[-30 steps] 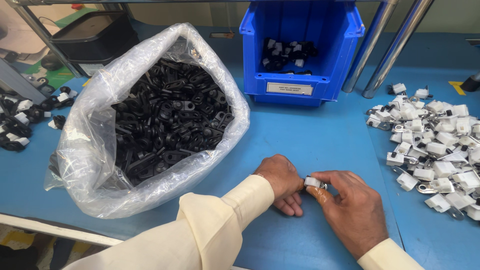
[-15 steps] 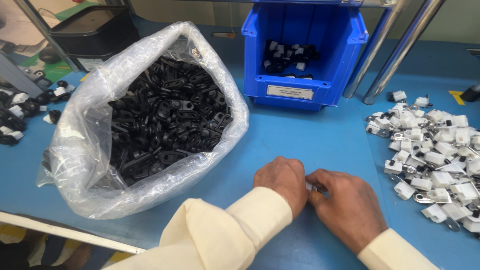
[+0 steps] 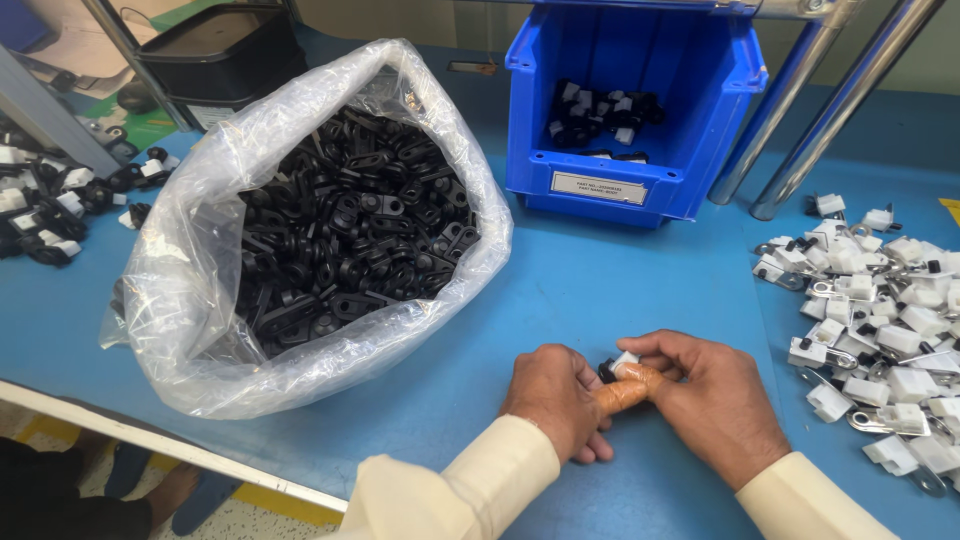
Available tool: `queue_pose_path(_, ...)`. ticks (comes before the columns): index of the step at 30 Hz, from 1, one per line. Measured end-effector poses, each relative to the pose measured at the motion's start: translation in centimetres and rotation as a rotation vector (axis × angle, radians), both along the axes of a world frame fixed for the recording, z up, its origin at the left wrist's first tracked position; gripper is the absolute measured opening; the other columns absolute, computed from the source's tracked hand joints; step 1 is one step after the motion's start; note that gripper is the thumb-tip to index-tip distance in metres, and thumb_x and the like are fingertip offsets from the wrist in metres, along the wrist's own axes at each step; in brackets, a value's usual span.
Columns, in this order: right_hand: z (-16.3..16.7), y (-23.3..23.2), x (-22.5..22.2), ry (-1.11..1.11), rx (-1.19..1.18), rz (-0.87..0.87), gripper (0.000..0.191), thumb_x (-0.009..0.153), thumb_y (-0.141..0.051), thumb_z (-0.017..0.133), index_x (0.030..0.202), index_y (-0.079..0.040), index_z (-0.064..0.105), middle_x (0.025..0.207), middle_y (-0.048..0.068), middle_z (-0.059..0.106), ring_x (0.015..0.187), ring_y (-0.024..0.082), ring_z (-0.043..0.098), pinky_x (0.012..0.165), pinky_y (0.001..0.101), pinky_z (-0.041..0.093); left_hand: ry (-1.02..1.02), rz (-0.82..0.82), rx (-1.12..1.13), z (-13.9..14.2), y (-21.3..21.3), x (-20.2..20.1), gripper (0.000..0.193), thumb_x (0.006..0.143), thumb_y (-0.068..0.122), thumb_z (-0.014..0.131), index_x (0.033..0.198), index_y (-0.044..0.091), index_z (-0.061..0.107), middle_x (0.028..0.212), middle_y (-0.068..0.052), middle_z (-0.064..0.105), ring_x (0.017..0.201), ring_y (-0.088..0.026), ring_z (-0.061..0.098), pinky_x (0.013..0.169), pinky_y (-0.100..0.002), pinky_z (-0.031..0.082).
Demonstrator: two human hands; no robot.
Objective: The person repeatedly picks a black plastic housing from a bag and a white connector with metal terminals from a pile on the table. They press the two parts together by hand to form an assembled unit and place it into a blue bin. The process is repeated continuously throughout the clip.
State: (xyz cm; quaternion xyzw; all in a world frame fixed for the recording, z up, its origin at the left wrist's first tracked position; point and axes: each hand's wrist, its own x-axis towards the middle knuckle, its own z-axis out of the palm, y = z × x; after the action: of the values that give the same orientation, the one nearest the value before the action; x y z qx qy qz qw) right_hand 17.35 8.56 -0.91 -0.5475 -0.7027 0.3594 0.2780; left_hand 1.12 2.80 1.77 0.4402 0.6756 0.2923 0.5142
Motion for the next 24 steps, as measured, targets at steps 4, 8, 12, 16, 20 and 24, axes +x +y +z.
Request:
queue_pose_path(4,-0.9,0.8,0.5,0.094,-0.224,-0.066,0.025,0.091,-0.012,0.073,0.114,-0.015,0.082,0.092,0.002,0.082,0.072,0.011,0.066,0.062,0.0300,0.055,0.031,-0.026,-0.046,0.2,1.1,-0.2,0.008,0.097,0.003,0.059,0.099,-0.002,0.064,0.078,-0.016,0.075,0.056,-0.022,0.074,0.043,-0.029,0.057)
queue_pose_path(8,-1.0,0.9,0.5,0.128,-0.258,-0.066,0.025,0.092,-0.015,0.072,0.115,-0.016,0.081,0.094,0.000,0.081,0.074,0.009,0.066,0.062,0.0273,0.054,0.029,-0.054,-0.066,0.3,1.7,-0.3,0.007,0.096,0.000,0.058,0.098,-0.004,0.064,0.078,-0.015,0.075,0.058,-0.024,0.075,0.043,-0.030,0.057)
queue_pose_path(12,-0.9,0.9,0.3,0.153,-0.265,-0.031,0.023,0.095,-0.016,0.072,0.115,-0.013,0.081,0.092,0.004,0.081,0.071,0.011,0.061,0.061,0.0273,0.052,-0.081,-0.016,-0.083,0.3,1.6,-0.2,0.026,0.098,0.018,0.069,0.097,-0.007,0.065,0.078,-0.017,0.074,0.061,-0.023,0.075,0.046,-0.030,0.060)
queue_pose_path(16,-0.6,0.6,0.0,0.070,-0.177,-0.013,0.023,0.093,-0.016,0.073,0.115,-0.013,0.080,0.087,0.005,0.081,0.067,0.012,0.062,0.060,0.0293,0.053,-0.127,0.041,-0.118,0.8,1.5,-0.1,0.027,0.100,0.018,0.062,0.099,-0.008,0.067,0.081,-0.018,0.074,0.061,-0.025,0.075,0.046,-0.031,0.060)
queue_pose_path(20,-0.2,-0.2,-0.1,-0.016,0.065,0.069,0.026,0.087,-0.015,0.074,0.112,-0.011,0.078,0.089,0.007,0.082,0.071,0.014,0.072,0.065,0.0303,0.058,0.075,-0.004,-0.090,1.8,1.3,0.1,0.022,0.101,0.019,0.058,0.112,0.001,0.066,0.082,-0.016,0.076,0.062,-0.023,0.076,0.050,-0.031,0.060)
queue_pose_path(24,0.5,-0.1,-0.3,-0.110,0.239,0.175,0.026,0.085,-0.014,0.072,0.110,-0.008,0.077,0.098,0.009,0.081,0.080,0.017,0.078,0.073,0.0318,0.060,0.261,-0.080,-0.098,2.6,1.2,0.4,0.026,0.100,0.022,0.062,0.109,-0.001,0.072,0.075,-0.015,0.076,0.059,-0.020,0.074,0.051,-0.030,0.059)
